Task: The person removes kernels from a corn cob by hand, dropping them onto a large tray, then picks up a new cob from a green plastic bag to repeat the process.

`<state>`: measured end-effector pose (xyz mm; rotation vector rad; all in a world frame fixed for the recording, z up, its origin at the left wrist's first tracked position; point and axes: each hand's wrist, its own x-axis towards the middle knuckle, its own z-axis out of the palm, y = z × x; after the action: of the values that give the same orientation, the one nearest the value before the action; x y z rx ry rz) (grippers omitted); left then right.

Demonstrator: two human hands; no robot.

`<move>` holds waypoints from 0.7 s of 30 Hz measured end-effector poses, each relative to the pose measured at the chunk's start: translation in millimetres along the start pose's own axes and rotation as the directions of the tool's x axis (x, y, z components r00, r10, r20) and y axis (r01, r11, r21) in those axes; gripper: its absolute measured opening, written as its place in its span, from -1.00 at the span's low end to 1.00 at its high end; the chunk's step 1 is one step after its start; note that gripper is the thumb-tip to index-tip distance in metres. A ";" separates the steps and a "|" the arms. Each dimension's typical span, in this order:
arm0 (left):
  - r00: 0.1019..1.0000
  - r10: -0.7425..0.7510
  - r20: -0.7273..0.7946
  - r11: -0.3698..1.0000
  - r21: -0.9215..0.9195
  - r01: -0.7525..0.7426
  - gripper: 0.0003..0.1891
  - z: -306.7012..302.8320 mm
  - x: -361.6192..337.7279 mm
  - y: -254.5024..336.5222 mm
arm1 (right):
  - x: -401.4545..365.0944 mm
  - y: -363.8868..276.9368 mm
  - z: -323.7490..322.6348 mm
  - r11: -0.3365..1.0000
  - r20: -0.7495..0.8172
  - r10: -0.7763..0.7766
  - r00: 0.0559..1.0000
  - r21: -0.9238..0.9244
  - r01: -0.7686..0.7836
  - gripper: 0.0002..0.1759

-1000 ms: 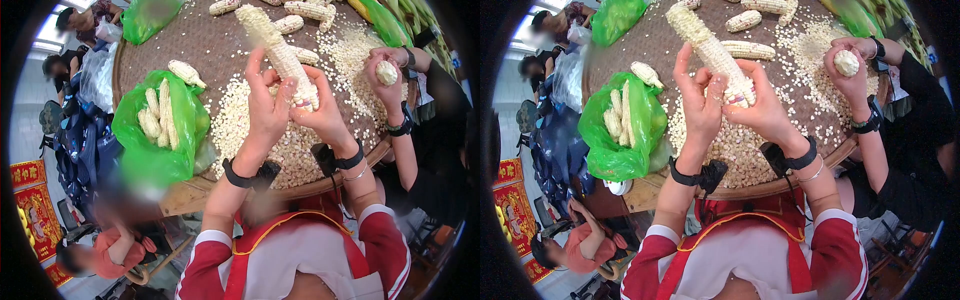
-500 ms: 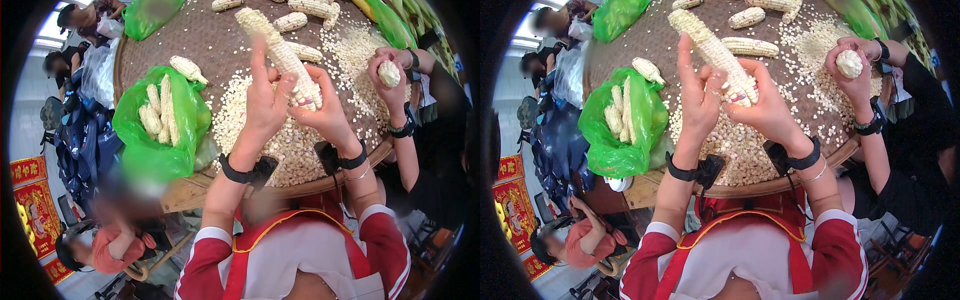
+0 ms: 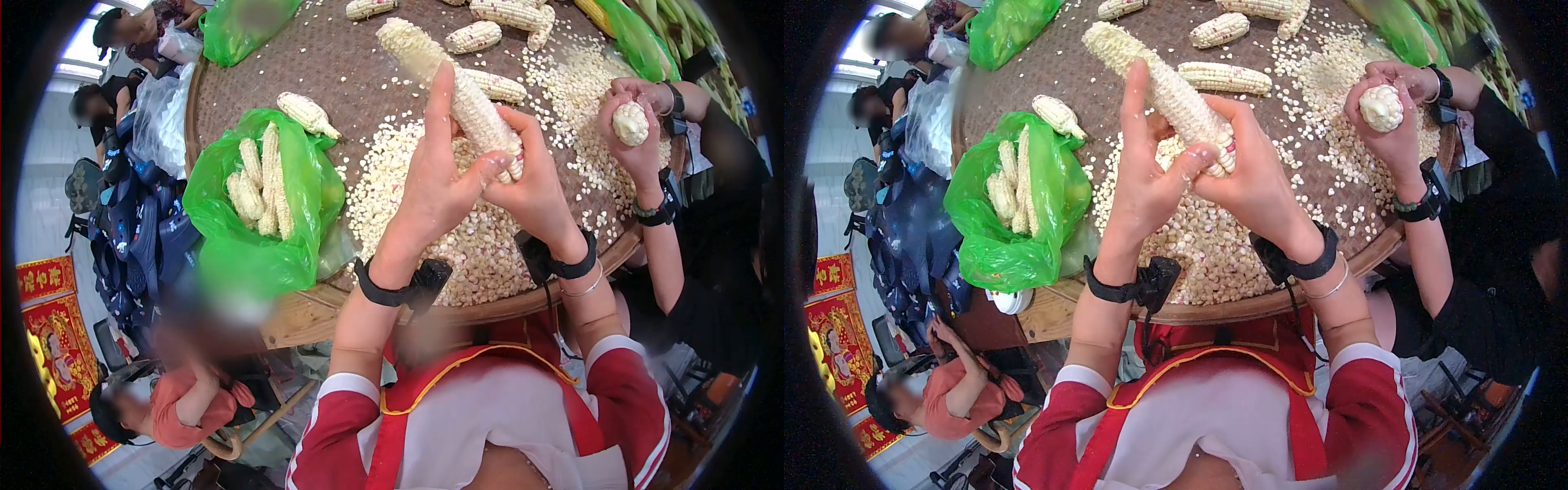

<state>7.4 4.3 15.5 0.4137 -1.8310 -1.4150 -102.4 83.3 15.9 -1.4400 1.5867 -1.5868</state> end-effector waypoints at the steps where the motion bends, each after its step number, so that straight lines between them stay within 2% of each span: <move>1: 0.999 0.037 0.002 0.999 0.039 -0.037 -0.10 0.2 0.0 -0.6 | -0.4 -2.2 -0.1 0.997 -0.011 -0.020 1.000 -0.076 0.020 -0.35; 5: 0.994 0.072 -0.076 0.997 0.034 -0.069 -0.19 -0.4 2.1 3.0 | -1.3 -6.4 -1.0 0.999 0.018 0.038 0.999 -0.025 -0.038 -0.34; 7: 0.989 -0.147 -0.020 0.988 -0.051 0.145 -0.24 -8.6 2.1 11.7 | -0.8 -8.3 -2.9 0.894 0.121 0.244 0.962 0.356 -0.271 -0.33; 8: 0.989 -0.145 -0.020 0.988 -0.051 0.144 -0.24 -8.8 2.7 9.6 | 0.0 -7.8 -3.9 0.895 0.120 0.242 0.963 0.355 -0.270 -0.33; 10: 0.997 0.016 -0.072 0.999 0.029 -0.014 -0.25 -9.2 3.4 4.3 | 0.2 -6.1 -6.2 0.845 0.168 0.274 0.947 0.428 -0.320 -0.32; 11: 0.997 0.017 -0.072 0.999 0.029 -0.014 -0.25 -7.5 2.6 4.8 | -0.1 -5.9 -6.7 0.846 0.167 0.273 0.947 0.427 -0.320 -0.32; 13: 0.999 -0.049 -0.021 0.979 -0.202 0.043 -0.27 -2.1 0.2 7.3 | -1.0 -4.9 -6.2 0.742 0.205 0.314 0.927 0.556 -0.374 -0.31; 17: 1.000 -0.012 0.001 0.991 -0.133 0.012 -0.29 0.5 0.4 1.7 | -1.8 -3.5 -2.8 0.786 0.195 0.272 0.942 0.520 -0.335 -0.31; 19: 0.999 0.050 -0.017 0.999 0.002 -0.049 -0.28 -0.4 0.4 -2.8 | -2.8 -4.6 -1.2 0.810 0.202 0.294 0.934 0.465 -0.356 -0.31; 21: 0.999 -0.005 -0.048 1.000 -0.012 0.004 -0.28 -0.3 0.0 -1.0 | -3.2 -9.7 -1.0 0.803 0.218 0.326 0.920 0.449 -0.391 -0.30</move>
<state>7.4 3.8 14.7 0.4418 -1.7835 -1.4069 -99.0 88.7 23.9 -0.8858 1.1773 -1.4833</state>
